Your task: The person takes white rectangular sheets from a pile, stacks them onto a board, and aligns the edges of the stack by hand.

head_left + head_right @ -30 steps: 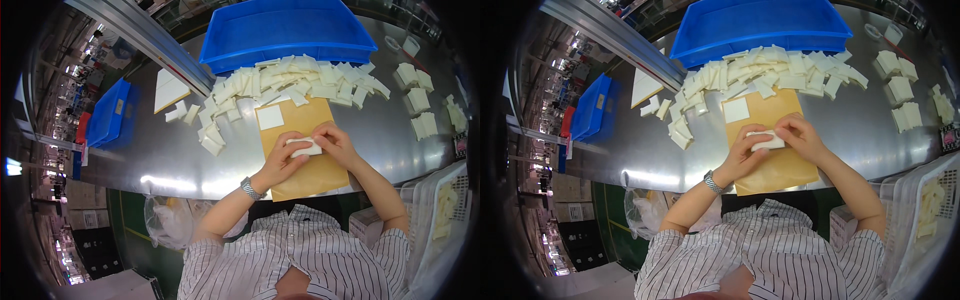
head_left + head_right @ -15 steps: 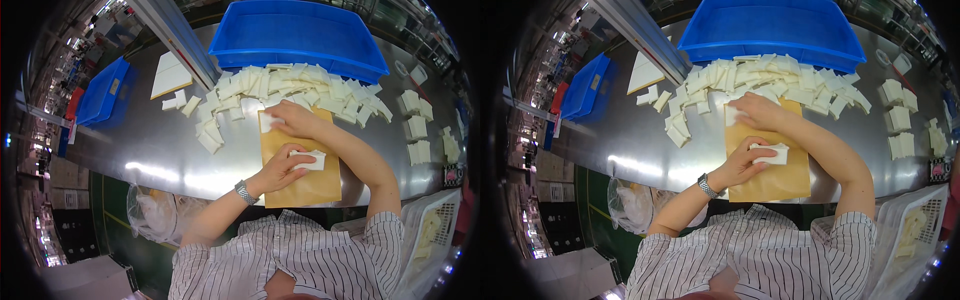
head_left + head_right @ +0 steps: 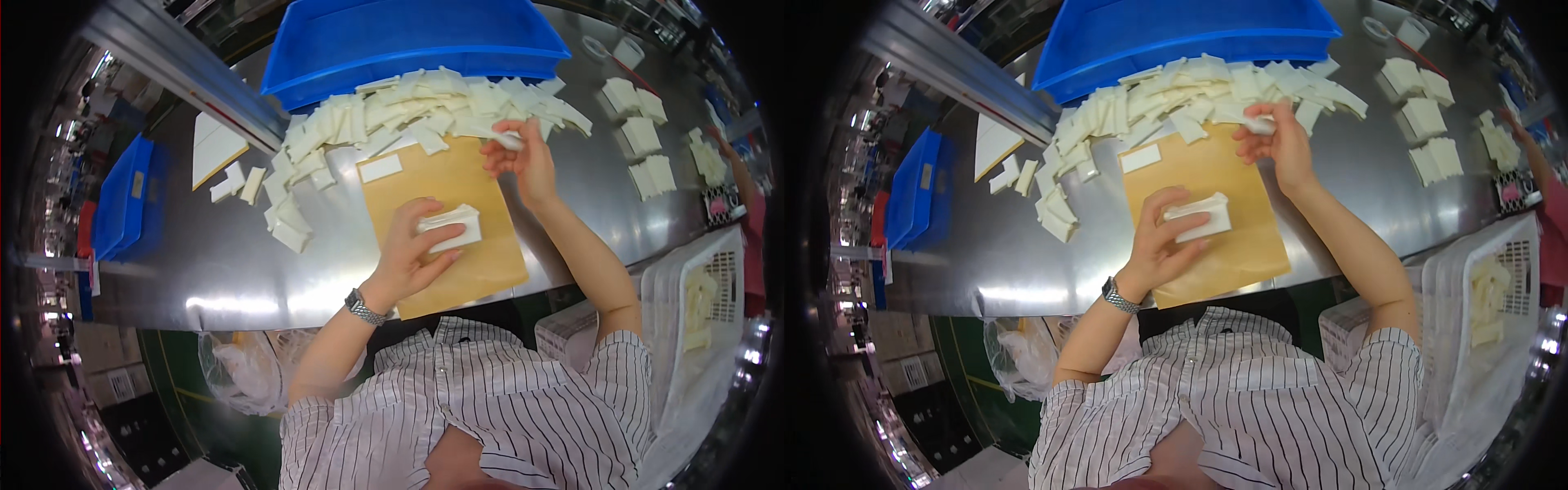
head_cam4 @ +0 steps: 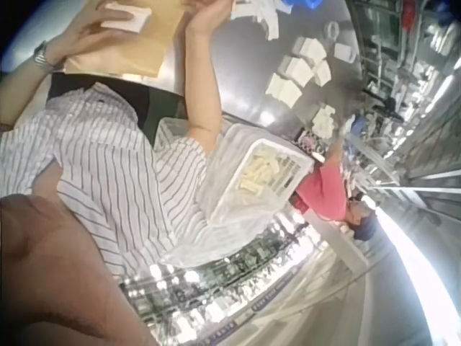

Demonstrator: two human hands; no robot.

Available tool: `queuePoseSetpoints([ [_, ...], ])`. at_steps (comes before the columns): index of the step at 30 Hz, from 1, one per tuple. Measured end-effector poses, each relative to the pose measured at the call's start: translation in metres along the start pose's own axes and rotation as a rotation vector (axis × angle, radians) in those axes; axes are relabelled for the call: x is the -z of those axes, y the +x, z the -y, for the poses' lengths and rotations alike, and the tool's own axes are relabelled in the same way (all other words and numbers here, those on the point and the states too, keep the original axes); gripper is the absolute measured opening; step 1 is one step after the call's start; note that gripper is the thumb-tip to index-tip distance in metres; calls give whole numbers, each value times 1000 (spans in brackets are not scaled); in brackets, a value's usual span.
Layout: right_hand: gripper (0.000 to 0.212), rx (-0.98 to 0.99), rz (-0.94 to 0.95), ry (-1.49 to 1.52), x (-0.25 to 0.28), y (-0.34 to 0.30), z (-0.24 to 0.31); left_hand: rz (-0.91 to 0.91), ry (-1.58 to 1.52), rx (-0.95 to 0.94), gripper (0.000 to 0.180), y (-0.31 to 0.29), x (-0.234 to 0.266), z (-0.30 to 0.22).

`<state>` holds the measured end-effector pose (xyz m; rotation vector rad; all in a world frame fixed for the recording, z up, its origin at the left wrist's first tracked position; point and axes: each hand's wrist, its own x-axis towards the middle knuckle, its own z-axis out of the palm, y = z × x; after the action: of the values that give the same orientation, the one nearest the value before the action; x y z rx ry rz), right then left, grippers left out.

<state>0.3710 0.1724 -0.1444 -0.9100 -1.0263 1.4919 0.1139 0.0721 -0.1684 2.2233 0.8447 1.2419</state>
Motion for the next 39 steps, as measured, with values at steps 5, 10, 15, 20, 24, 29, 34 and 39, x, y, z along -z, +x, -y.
queuePoseSetpoints([
  [5, 50, 35, -85, -66, 23, -51, -2, -14, 2, 21, 58, 0, -4, -5],
  [10, 30, 55, -194, -58, 28, -73, -12, -106, -11, 80, 57, 11, 5, -21],
  [15, 32, 122, -235, -72, 27, -75, -13, -264, 236, 216, 46, 25, 47, -2],
  [20, 47, 176, -287, -112, 23, -75, -13, -245, 744, 384, 42, 44, 114, 98],
  [24, 65, 188, -308, -177, 12, -82, -6, -61, 954, 569, 46, 52, 146, 135],
  [29, 68, 164, -308, -118, 18, -82, -8, -110, 846, 546, 52, 64, 146, 116],
  [34, 32, 252, -356, -68, 29, -78, -21, -488, -45, 444, 49, 44, 108, 51],
  [39, 33, 290, -359, -166, 23, -72, -25, -423, -263, 207, 30, 3, 64, -21],
])
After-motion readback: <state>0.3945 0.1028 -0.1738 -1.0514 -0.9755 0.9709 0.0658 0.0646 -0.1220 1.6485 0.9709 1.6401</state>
